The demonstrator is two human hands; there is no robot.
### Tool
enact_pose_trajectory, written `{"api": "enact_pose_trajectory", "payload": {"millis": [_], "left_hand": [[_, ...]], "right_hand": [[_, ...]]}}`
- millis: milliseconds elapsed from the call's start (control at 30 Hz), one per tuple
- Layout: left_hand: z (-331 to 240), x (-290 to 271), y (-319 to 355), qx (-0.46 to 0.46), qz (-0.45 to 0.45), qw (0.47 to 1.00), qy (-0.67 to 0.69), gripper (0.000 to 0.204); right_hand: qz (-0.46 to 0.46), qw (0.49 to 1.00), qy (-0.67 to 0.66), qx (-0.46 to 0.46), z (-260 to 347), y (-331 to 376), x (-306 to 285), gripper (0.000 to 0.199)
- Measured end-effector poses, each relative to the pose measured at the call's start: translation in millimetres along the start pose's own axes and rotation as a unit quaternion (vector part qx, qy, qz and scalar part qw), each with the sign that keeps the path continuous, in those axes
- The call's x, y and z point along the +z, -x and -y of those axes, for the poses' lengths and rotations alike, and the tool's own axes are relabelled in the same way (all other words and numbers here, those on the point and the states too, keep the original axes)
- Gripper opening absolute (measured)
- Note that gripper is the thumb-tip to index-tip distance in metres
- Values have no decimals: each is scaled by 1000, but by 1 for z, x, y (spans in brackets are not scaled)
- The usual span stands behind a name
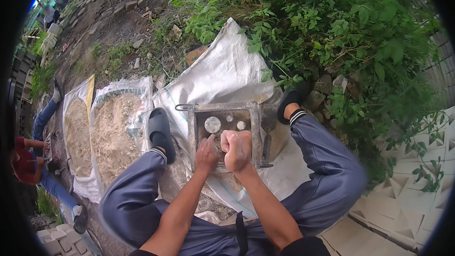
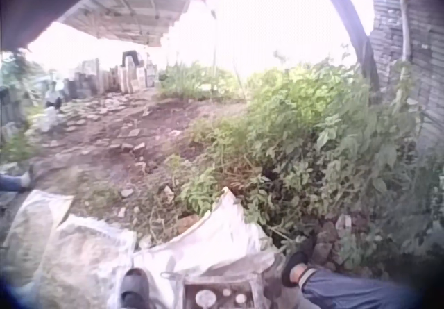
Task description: The person tamps down sand mixture inside a mold around cylindrical inserts using a hand tamper while pressing and smoothing the material by hand.
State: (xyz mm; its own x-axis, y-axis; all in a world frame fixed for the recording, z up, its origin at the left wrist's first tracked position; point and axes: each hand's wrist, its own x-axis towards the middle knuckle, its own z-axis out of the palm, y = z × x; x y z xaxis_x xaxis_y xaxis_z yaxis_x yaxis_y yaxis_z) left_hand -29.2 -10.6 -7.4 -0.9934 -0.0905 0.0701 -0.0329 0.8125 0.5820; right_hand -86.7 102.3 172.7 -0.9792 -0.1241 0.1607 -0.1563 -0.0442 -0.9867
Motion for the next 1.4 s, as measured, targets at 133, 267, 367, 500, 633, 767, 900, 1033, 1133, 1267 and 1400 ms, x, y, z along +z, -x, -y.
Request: {"api": "enact_pose_trajectory", "payload": {"millis": [133, 267, 367, 500, 633, 767, 900, 1033, 1133, 1267, 1400], "left_hand": [[-2, -14, -1, -24, 76, 996, 35, 39], [-2, -2, 0, -2, -34, 999, 15, 37], [0, -4, -2, -25, 2, 999, 21, 37], [-8, -8, -5, -30, 52, 996, 66, 35], [0, 2, 4, -27, -66, 997, -30, 38], [-6, 4, -5, -106, 23, 993, 55, 41], [7, 2, 1, -125, 24, 991, 38, 43], [0, -4, -3, -96, 64, 992, 51, 41], [5, -2, -4, -91, 72, 992, 48, 39], [1, 1, 1, -55, 15, 997, 56, 38], [4, 3, 2, -85, 11, 995, 47, 38]], "right_hand": [[-57, 994, -50, -83, 23, 15, 3, 42], [13, 1000, 15, -24, -4, 10, -1, 45], [-36, 996, -43, -73, 22, 17, 3, 43], [13, 1000, -19, 2, -10, 5, -4, 46], [-46, 994, -48, -88, 24, 13, 3, 43], [33, 998, 23, -55, -3, 2, -5, 44], [-52, 991, -122, -8, 22, -6, 8, 44], [-1, 994, 49, -93, -8, -20, 25, 43], [-34, 999, -1, -32, 2, -22, 25, 44], [-47, 997, 34, -47, -9, -25, 24, 45], [-68, 997, -29, -37, -12, -19, 25, 43]]}}
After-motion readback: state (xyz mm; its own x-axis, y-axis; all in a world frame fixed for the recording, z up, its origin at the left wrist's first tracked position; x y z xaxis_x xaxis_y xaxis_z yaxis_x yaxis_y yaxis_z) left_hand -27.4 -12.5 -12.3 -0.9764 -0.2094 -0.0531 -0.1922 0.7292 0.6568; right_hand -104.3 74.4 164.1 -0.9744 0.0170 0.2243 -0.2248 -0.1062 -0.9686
